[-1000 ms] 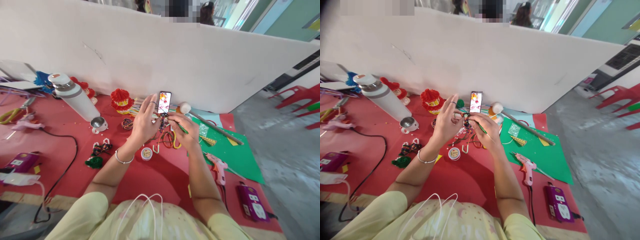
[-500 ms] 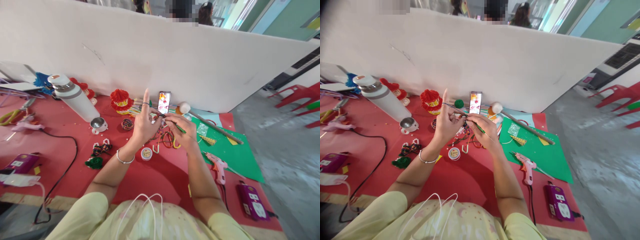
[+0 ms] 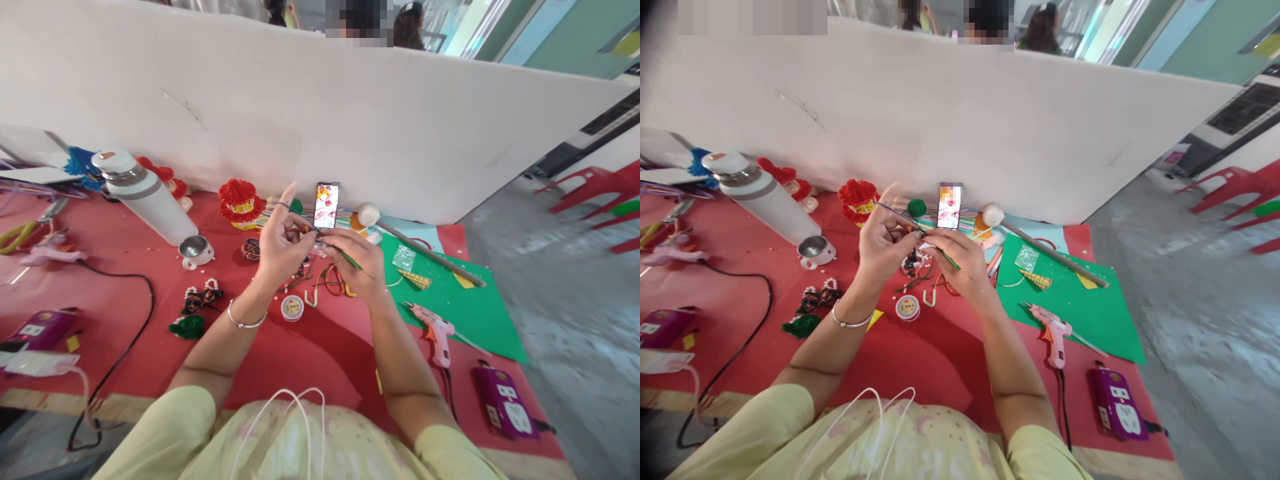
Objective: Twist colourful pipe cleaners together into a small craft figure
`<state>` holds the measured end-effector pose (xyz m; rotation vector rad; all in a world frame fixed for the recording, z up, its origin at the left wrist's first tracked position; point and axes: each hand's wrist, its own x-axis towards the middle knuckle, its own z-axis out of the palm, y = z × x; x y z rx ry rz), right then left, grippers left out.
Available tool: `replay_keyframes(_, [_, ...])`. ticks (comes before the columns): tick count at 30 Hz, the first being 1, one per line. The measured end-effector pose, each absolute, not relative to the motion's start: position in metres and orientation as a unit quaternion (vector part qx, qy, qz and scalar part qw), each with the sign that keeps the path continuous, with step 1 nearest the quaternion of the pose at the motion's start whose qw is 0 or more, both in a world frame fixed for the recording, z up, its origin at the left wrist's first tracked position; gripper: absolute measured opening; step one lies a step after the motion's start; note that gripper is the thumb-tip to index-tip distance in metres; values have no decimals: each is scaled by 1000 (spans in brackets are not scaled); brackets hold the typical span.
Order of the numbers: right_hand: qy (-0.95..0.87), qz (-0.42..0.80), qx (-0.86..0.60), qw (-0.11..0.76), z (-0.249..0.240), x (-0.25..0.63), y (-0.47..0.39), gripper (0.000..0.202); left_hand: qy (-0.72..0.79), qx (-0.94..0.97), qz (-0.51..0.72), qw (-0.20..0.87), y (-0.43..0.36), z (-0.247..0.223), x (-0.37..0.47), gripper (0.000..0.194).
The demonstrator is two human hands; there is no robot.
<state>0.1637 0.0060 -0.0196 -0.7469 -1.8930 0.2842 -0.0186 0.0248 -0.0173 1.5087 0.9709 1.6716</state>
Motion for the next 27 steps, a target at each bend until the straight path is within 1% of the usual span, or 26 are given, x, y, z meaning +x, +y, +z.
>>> replay_keyframes(3, [-803,88,-309,502,-21,162,5,25,378,590,636,322,24,-16,-21,79])
replay_keyframes(5, [-810,77,-299,498,-22,162,6,28,385,595,632,315,24,-15,-22,79])
replay_keyframes(9, [-813,67,-302,493,-24,164,8,29,404,604,613,311,22,-12,-25,87])
replay_keyframes(14, [-805,62,-324,494,-23,165,8,24,429,621,592,282,16,-10,-25,103])
replay_keyframes(18, [-800,65,-328,498,-20,166,6,23,434,613,595,288,14,-9,-22,105])
replay_keyframes(20, [-797,62,-321,507,-21,165,5,26,409,580,616,341,15,-6,-24,107])
replay_keyframes(22, [-790,40,-297,535,-25,164,5,32,364,533,617,449,18,-2,-28,108])
replay_keyframes(23, [-786,22,-281,550,-27,163,5,34,338,511,597,518,20,0,-32,107])
replay_keyframes(25, [-779,-12,-255,573,-31,163,6,32,288,477,515,652,24,4,-40,104])
replay_keyframes(27, [-787,-9,-239,568,-31,167,9,27,256,461,440,726,27,6,-47,100])
